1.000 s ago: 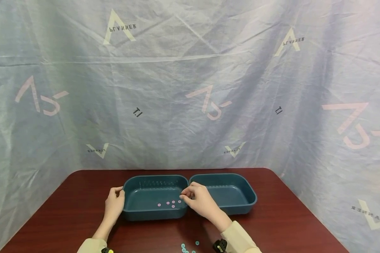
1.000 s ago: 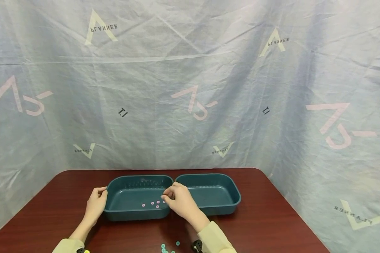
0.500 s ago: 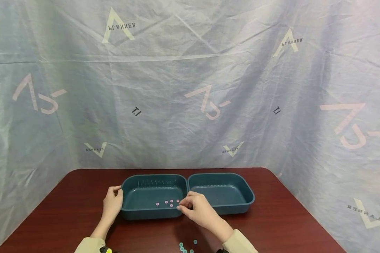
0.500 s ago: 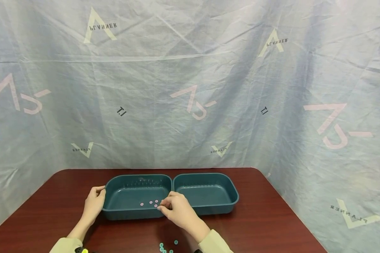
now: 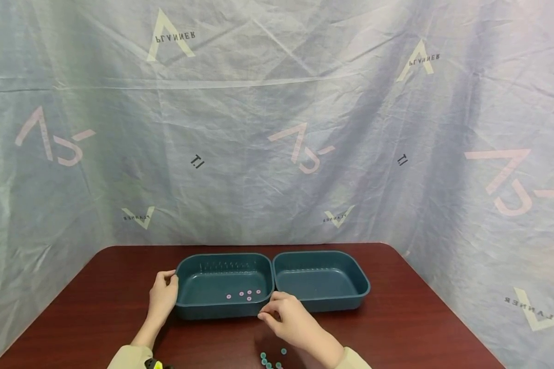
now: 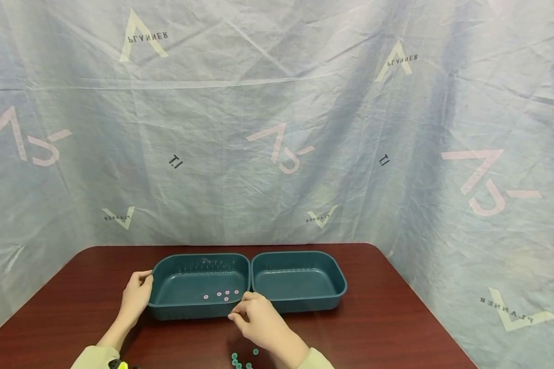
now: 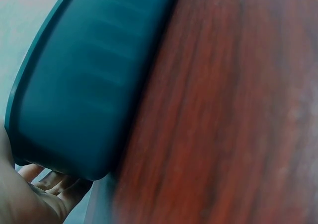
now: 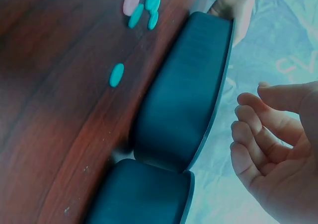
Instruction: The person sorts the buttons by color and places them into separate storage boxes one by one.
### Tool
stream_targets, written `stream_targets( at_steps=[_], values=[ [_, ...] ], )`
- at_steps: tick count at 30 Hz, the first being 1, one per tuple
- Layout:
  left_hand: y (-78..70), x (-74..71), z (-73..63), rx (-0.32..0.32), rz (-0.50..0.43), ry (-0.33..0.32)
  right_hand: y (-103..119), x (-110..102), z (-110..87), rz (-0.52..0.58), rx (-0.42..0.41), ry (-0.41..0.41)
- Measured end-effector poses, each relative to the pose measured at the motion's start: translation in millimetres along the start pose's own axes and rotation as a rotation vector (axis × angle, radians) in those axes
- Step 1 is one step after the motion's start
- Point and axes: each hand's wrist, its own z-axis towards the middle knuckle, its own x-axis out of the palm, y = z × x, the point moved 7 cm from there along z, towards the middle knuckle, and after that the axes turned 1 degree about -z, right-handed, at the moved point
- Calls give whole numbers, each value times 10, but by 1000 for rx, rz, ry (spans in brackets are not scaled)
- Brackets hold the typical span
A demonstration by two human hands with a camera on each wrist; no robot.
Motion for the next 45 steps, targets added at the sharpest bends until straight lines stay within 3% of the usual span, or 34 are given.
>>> stream_targets(
  at_steps=[19, 34, 45],
  values=[
    [6, 2, 30, 9, 9, -20, 3, 46, -240, 40, 36, 116],
    [-22, -3, -1, 2, 6, 4, -6, 96, -392, 1, 6, 157],
    [-33, -7, -6, -9, 6, 22, -75, 135, -467, 6, 52, 222]
  ],
)
